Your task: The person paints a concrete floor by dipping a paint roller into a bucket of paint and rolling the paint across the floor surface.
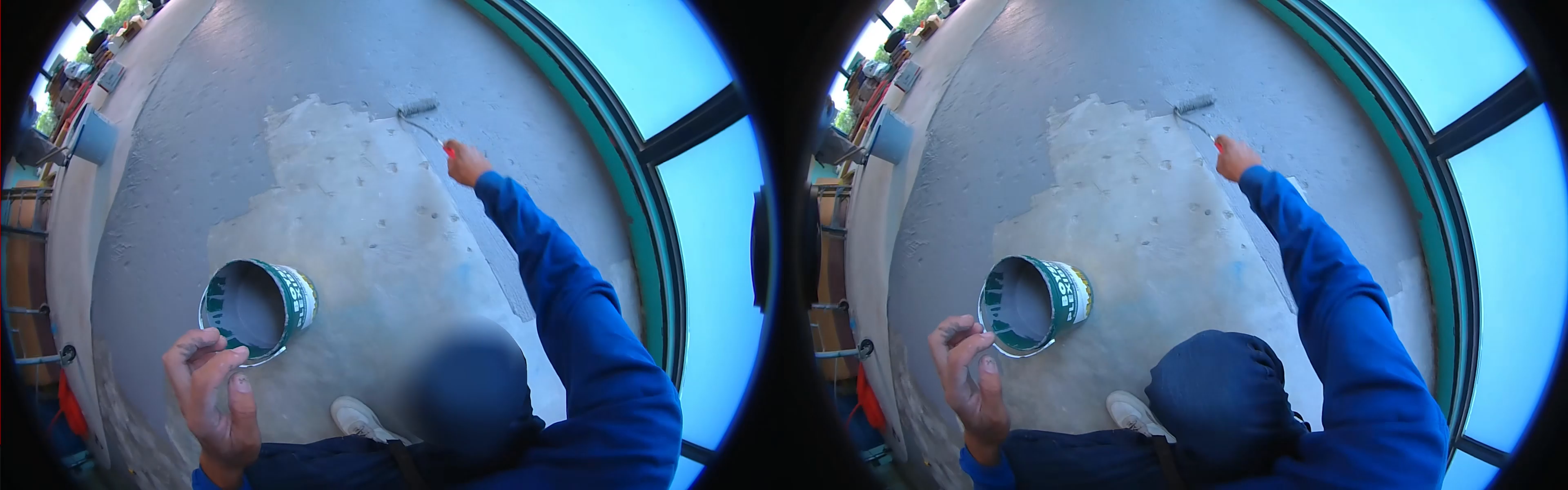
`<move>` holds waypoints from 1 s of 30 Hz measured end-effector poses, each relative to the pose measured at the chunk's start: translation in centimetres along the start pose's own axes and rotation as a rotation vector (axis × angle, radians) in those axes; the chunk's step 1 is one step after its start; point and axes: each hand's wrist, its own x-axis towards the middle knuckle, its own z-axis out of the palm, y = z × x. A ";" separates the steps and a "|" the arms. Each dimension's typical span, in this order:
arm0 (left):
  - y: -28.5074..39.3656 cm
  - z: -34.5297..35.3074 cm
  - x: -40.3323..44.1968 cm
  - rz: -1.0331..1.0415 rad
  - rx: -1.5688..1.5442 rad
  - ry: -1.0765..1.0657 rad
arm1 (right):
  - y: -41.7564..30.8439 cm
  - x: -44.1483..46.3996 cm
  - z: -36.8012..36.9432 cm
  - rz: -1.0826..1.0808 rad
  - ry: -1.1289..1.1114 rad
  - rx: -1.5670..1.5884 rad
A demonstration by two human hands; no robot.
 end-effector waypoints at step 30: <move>1.8 0.2 -1.3 0.055 -0.048 -0.029 | 8.4 -43.1 -2.3 0.089 0.035 0.087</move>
